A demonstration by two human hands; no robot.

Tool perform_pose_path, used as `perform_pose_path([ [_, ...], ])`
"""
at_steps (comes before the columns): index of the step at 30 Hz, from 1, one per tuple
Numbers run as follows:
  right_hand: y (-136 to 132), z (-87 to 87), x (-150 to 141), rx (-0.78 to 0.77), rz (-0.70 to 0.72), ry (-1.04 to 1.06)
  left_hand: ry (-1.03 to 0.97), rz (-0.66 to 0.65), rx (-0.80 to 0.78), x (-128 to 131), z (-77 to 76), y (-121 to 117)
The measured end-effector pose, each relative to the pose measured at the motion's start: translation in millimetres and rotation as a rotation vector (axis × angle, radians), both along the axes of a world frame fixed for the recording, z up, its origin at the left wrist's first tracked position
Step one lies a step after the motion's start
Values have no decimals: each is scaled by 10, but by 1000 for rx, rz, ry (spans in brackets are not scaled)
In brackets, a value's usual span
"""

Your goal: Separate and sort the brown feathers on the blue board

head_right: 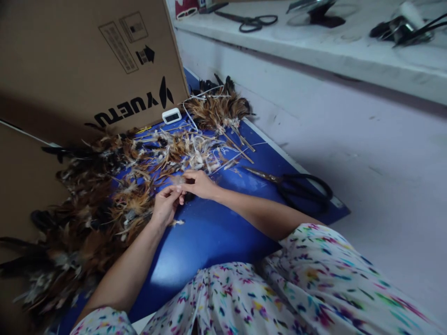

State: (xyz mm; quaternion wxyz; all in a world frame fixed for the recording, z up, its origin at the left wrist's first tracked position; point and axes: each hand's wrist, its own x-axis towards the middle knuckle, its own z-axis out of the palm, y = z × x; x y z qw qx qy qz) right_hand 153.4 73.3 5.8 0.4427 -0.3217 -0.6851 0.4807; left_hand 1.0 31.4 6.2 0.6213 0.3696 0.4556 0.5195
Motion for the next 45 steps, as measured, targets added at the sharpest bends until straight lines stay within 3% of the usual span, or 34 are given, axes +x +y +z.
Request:
perform_pose_path([
  [5,3,-13,-10,-52,-7,33,30,-7,24,11,-3,-12],
  [13,-45,35,-63,-392,-8,207,101,23,123,-15,-82,-21],
  [20,-62,29,-74,-484,8,262,172,43,208,-32,-103,-22],
  [27,-73,28,-78,-480,32,274,162,44,216,-30,-110,-14],
  [35,-65,20,-62,-447,61,280,100,-61,159,-29,-59,-31],
  [45,-35,24,-32,-256,56,191,10,-110,35,-49,-3,2],
])
